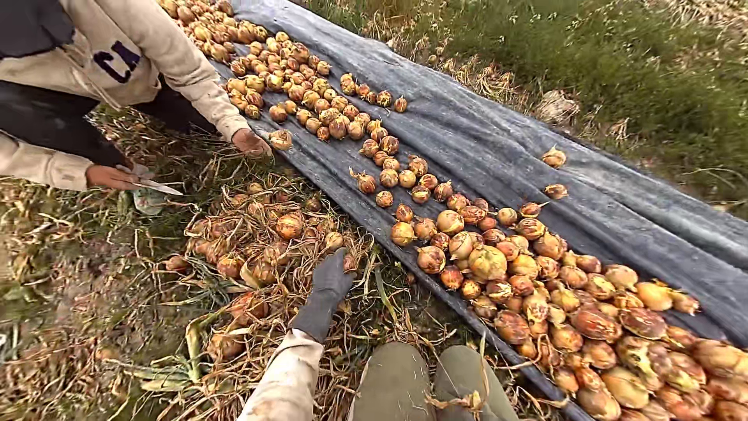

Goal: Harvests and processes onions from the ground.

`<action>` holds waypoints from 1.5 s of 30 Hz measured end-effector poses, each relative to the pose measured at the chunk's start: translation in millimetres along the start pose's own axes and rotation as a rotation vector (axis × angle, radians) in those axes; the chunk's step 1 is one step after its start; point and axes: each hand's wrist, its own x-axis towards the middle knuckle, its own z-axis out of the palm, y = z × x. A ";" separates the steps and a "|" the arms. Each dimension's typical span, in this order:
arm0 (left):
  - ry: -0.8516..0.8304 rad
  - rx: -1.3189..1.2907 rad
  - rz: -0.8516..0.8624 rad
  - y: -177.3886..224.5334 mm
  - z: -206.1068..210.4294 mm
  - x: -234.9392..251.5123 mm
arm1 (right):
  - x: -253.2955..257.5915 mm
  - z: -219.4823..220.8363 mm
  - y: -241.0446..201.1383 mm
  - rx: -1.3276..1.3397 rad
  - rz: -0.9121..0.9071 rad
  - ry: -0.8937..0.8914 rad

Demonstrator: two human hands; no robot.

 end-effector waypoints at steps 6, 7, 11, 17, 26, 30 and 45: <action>0.026 -0.466 0.225 26.2 -66.6 -163.9 | 90.4 45.6 13.7 0.308 -0.161 0.040; 0.016 -0.513 0.289 29.8 -69.7 -186.1 | 92.7 52.3 -0.9 0.426 -0.179 0.014; -0.082 -0.367 0.439 40.1 -65.4 -243.7 | 65.4 79.3 -25.2 0.591 -0.229 0.130; -0.505 -0.622 0.207 25.3 -79.5 -280.7 | 64.6 77.7 4.1 0.084 -0.639 0.154; -0.523 -0.802 -0.120 54.7 -85.1 -294.8 | 33.4 31.9 14.2 0.754 -0.482 0.378; -0.456 -0.661 -0.030 78.7 -95.4 -281.4 | 28.7 16.1 45.5 0.130 -0.101 0.148; -0.523 0.393 0.349 158.6 -56.8 -181.1 | 109.6 41.5 38.1 0.283 -0.256 0.308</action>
